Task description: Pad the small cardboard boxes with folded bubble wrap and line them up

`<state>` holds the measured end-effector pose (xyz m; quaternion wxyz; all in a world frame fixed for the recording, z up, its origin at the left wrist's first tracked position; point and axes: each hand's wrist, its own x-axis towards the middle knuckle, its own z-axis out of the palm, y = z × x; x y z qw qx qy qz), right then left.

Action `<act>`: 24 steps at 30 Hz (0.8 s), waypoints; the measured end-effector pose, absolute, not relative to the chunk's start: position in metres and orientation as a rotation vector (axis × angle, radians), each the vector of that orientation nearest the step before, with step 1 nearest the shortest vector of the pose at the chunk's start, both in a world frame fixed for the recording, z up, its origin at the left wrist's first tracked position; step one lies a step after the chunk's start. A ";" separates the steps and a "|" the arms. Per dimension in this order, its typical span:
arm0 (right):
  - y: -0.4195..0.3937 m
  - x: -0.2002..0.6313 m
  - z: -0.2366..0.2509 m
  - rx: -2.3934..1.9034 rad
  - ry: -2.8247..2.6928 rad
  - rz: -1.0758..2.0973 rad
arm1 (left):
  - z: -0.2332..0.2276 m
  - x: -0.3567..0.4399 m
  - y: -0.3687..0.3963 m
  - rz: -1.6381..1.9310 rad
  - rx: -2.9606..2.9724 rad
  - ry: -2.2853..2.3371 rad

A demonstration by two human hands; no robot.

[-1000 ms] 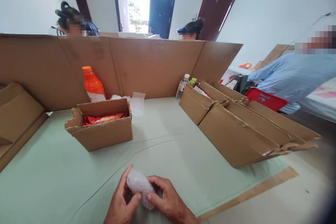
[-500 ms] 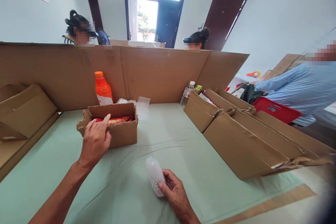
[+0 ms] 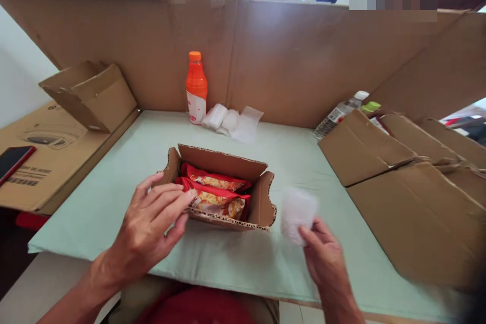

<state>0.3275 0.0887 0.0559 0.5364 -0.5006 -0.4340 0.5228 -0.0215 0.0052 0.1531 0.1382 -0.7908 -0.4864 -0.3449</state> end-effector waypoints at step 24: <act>0.132 0.168 0.218 -0.536 -3.477 -0.037 | 0.132 -0.023 -0.005 -1.404 -2.266 -1.418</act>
